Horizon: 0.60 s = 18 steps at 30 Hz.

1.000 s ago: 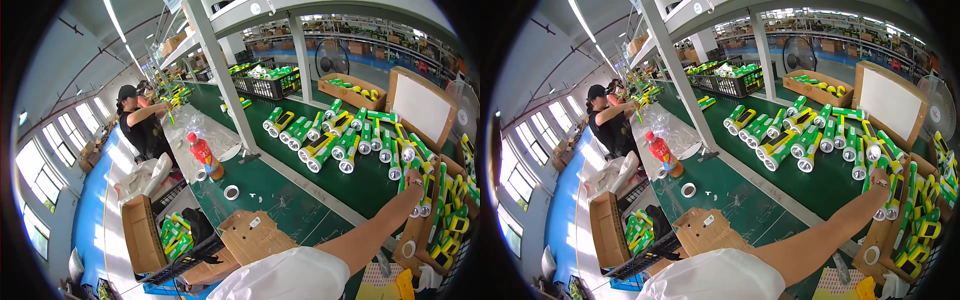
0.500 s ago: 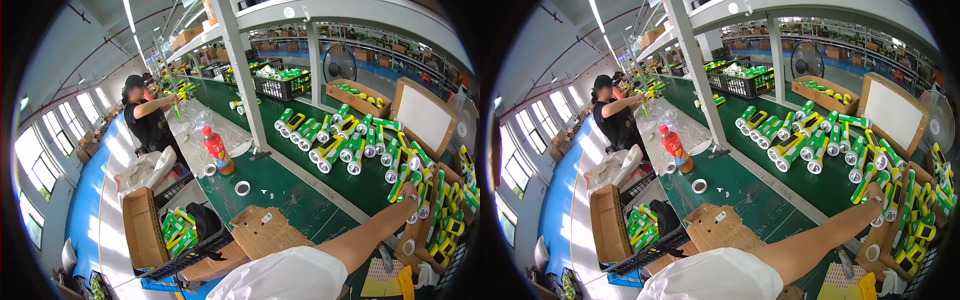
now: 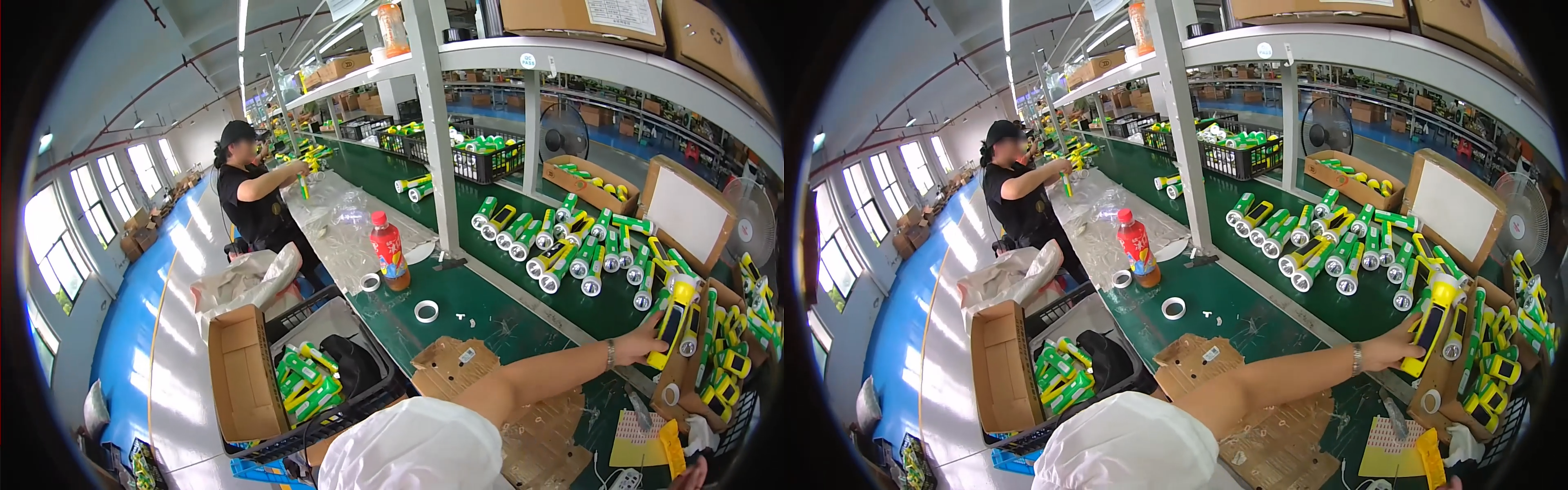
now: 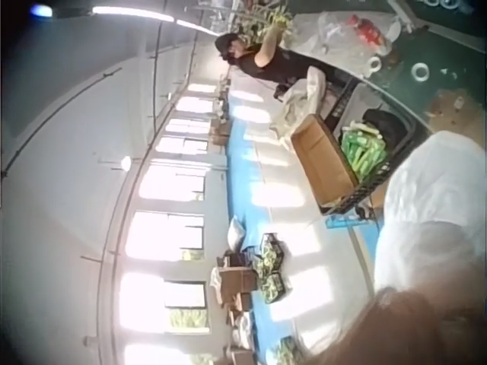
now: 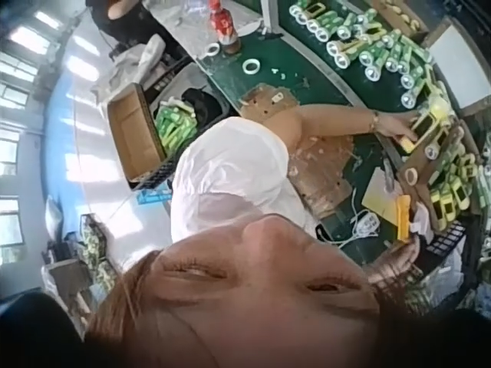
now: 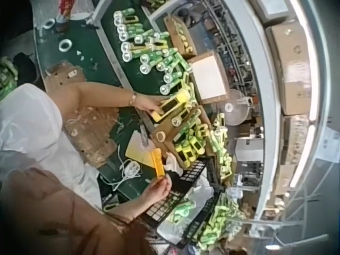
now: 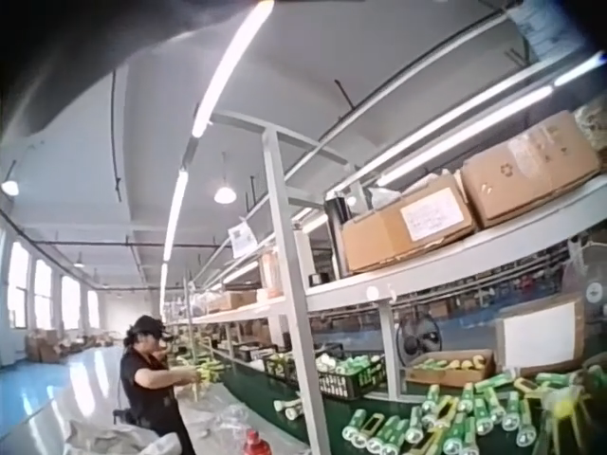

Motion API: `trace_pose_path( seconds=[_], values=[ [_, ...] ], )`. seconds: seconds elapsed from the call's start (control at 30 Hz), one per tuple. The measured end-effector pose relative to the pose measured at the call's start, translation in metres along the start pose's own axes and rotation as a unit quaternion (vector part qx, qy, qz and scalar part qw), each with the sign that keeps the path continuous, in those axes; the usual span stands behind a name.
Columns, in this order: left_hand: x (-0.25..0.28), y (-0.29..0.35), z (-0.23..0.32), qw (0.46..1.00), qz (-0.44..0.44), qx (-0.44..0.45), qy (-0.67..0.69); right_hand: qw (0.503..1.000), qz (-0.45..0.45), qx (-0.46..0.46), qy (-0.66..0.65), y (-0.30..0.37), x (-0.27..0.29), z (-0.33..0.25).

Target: Applying labels and inspecting solar-powered flashlights on an assembly line.

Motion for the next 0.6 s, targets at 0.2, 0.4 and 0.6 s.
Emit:
trace_pose_path(
  seconds=[0.2,0.4,0.6],
  values=[
    [-0.011,0.049,0.037,0.991,-0.071,-0.110,-0.018,0.958,-0.229,-0.157,-0.066,0.053,-0.095,0.031],
    [0.015,0.105,0.053,0.933,-0.006,-0.185,-0.310,0.906,-0.254,0.035,0.337,0.069,-0.157,0.016],
    [-0.015,0.137,0.055,0.854,-0.017,-0.264,-0.447,0.878,-0.338,-0.130,0.315,0.077,-0.162,0.075]
  ],
)
Point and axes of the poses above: each hand's wrist, its own y-axis away from the middle knuckle, its own x-axis out of the back of the hand, z = x × y, the point moved 8 cm from there along -y, towards the middle knuckle, and after that the axes turned 4 degrees about -z, right-handed, at the moved point
